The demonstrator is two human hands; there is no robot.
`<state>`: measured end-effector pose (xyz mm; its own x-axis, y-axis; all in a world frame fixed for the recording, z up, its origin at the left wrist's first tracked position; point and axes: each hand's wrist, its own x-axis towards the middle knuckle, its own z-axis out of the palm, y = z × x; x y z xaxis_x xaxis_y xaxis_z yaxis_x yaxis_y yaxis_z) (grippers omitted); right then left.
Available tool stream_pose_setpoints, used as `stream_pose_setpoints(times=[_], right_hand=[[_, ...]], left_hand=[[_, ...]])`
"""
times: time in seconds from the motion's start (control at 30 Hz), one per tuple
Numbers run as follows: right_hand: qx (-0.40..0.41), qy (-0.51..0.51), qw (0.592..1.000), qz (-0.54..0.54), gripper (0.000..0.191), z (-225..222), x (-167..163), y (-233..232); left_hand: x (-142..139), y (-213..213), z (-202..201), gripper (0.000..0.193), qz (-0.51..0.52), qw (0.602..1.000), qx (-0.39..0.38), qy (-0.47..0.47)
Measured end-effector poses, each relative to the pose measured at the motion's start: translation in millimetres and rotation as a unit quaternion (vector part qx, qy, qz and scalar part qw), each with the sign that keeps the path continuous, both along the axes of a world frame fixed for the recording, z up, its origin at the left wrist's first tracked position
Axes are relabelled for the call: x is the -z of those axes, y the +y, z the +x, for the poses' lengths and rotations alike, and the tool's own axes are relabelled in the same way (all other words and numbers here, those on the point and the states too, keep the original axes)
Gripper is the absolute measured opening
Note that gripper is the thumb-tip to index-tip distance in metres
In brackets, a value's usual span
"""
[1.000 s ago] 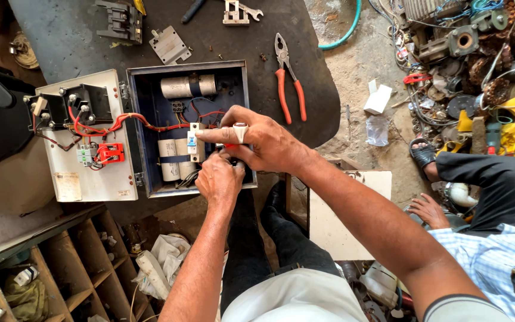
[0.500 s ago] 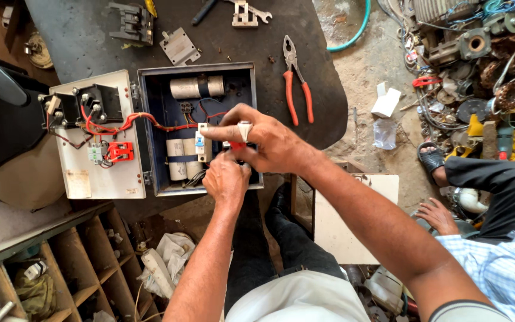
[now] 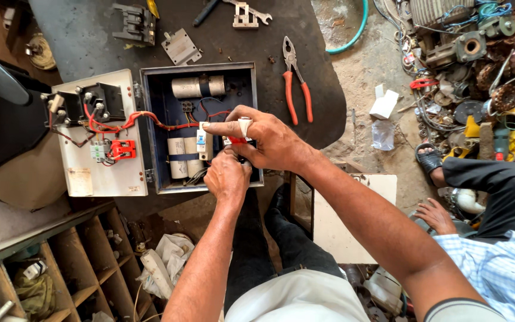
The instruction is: The person works inside an open electrical box on a workbench, using a red screwdriver and pliers to tighten and adjust wires and terminals. They repeatedly reach into the box, manipulate components, and use tools to secure connections while another person sits nearby.
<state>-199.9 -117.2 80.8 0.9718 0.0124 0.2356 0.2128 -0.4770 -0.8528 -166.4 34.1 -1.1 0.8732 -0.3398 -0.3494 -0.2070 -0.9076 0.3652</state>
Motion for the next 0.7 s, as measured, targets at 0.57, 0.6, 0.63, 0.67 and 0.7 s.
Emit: stream_pose_setpoints(times=[0.57,0.6,0.63,0.67,0.7], right_hand=[[-0.044,-0.023,0.999,0.006,0.075,-2,8,-4],[-0.033,-0.037,0.999,-0.006,0.068,-3,7,-1],[-0.023,-0.054,0.998,-0.019,0.062,-3,5,0],[-0.027,-0.053,0.998,-0.015,0.061,-2,3,-2],[-0.031,-0.052,0.998,-0.010,0.060,-2,2,-3]], left_hand=[[8,3,-3,0.022,0.014,1.000,-0.026,-0.002],[7,3,-4,0.022,-0.010,1.000,-0.026,0.000],[6,3,-3,0.023,-0.020,1.000,-0.011,-0.020],[5,4,-2,0.024,-0.032,0.999,0.004,-0.041],[4,4,-2,0.024,-0.041,0.997,0.020,-0.060]])
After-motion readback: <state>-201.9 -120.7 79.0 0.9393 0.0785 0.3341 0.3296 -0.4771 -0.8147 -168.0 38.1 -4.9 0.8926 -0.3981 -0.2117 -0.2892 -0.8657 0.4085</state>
